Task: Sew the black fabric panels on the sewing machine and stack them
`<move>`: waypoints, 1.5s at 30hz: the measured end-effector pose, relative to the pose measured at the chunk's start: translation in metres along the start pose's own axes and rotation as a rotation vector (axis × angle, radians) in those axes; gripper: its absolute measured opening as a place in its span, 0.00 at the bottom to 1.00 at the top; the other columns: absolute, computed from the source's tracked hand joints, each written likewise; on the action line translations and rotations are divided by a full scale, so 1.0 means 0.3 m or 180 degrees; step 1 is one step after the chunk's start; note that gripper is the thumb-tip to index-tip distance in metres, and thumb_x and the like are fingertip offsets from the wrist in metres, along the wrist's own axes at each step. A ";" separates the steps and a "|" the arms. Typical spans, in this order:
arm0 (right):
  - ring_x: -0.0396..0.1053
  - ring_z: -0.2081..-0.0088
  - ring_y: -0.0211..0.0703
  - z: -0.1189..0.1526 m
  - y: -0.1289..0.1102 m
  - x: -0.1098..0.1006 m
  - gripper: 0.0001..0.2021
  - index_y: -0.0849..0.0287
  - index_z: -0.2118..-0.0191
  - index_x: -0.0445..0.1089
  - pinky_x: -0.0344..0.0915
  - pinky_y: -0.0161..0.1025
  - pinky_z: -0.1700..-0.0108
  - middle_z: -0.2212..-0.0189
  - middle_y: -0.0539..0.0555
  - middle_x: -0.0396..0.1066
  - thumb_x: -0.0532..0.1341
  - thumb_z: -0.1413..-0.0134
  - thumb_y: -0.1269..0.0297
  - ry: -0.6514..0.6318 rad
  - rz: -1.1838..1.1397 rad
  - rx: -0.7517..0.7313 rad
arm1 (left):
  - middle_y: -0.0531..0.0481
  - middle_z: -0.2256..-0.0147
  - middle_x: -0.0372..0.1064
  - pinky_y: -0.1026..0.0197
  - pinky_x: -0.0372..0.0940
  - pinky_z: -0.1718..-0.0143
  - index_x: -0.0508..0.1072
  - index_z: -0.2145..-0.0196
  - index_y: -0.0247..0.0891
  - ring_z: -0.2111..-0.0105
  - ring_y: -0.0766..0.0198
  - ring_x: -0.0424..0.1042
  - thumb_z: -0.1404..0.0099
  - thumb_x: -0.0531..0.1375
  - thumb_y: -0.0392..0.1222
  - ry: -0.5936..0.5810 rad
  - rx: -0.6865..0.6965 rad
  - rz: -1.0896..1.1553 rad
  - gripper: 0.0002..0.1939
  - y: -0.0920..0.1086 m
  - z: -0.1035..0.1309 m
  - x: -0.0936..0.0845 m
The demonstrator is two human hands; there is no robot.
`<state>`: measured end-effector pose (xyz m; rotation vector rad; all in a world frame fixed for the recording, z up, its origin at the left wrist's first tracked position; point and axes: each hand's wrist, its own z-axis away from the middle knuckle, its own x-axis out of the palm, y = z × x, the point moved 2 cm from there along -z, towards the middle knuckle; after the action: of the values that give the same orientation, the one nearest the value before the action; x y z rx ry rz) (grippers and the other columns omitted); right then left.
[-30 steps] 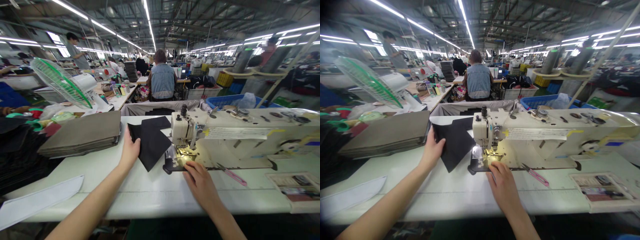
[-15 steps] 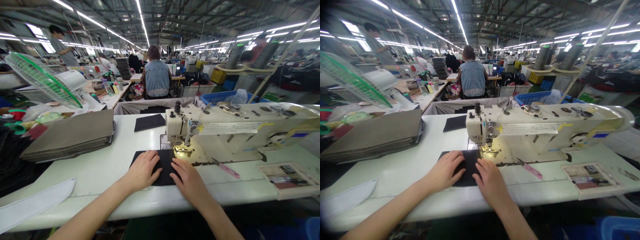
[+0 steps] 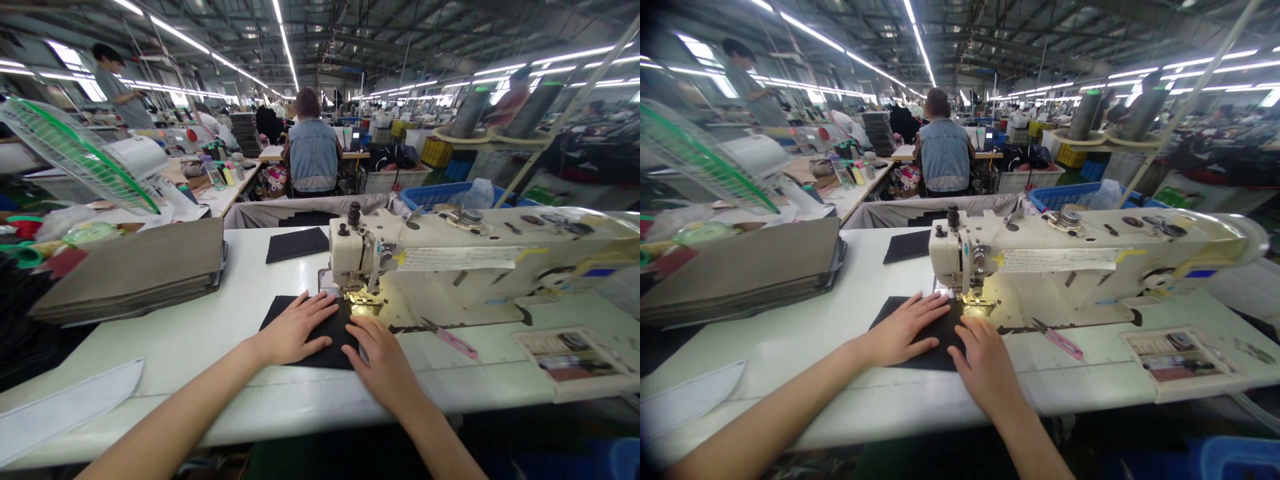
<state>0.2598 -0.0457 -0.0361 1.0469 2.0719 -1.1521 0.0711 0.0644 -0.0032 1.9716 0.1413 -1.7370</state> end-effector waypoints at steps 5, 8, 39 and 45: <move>0.69 0.46 0.54 -0.002 -0.001 -0.004 0.14 0.59 0.49 0.72 0.69 0.57 0.44 0.49 0.61 0.73 0.61 0.39 0.68 0.0018 0.0018 0.0013 | 0.44 0.30 0.46 0.38 0.40 0.31 0.54 0.31 0.45 0.30 0.49 0.47 0.29 0.56 0.53 0.0020 0.0040 0.0018 0.33 -0.006 -0.003 0.002; 0.70 0.46 0.54 -0.004 -0.002 -0.005 0.14 0.57 0.48 0.72 0.70 0.56 0.44 0.49 0.61 0.73 0.61 0.40 0.68 0.0010 0.0007 0.0011 | 0.44 0.30 0.46 0.38 0.41 0.31 0.54 0.31 0.46 0.30 0.49 0.48 0.29 0.57 0.53 0.0066 0.0058 0.0042 0.33 -0.006 -0.001 0.003; 0.69 0.57 0.50 -0.102 0.044 -0.032 0.06 0.55 0.58 0.76 0.68 0.49 0.54 0.60 0.55 0.73 0.60 0.36 0.67 -0.0177 0.0452 -0.0128 | 0.42 0.33 0.57 0.41 0.49 0.32 0.65 0.35 0.42 0.33 0.51 0.55 0.25 0.52 0.47 0.0011 0.0168 0.0042 0.23 0.023 -0.035 0.001; 0.68 0.58 0.51 -0.145 0.054 -0.020 0.06 0.54 0.57 0.76 0.67 0.49 0.56 0.62 0.55 0.72 0.62 0.37 0.66 -0.0243 0.0670 0.0067 | 0.40 0.34 0.58 0.42 0.50 0.32 0.66 0.36 0.39 0.34 0.50 0.57 0.25 0.51 0.47 0.0091 0.0066 -0.0072 0.23 -0.040 -0.095 -0.011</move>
<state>0.2730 -0.0046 -0.0176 1.1810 1.8449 -1.0921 0.0914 0.0881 -0.0019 2.0176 0.1566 -1.7316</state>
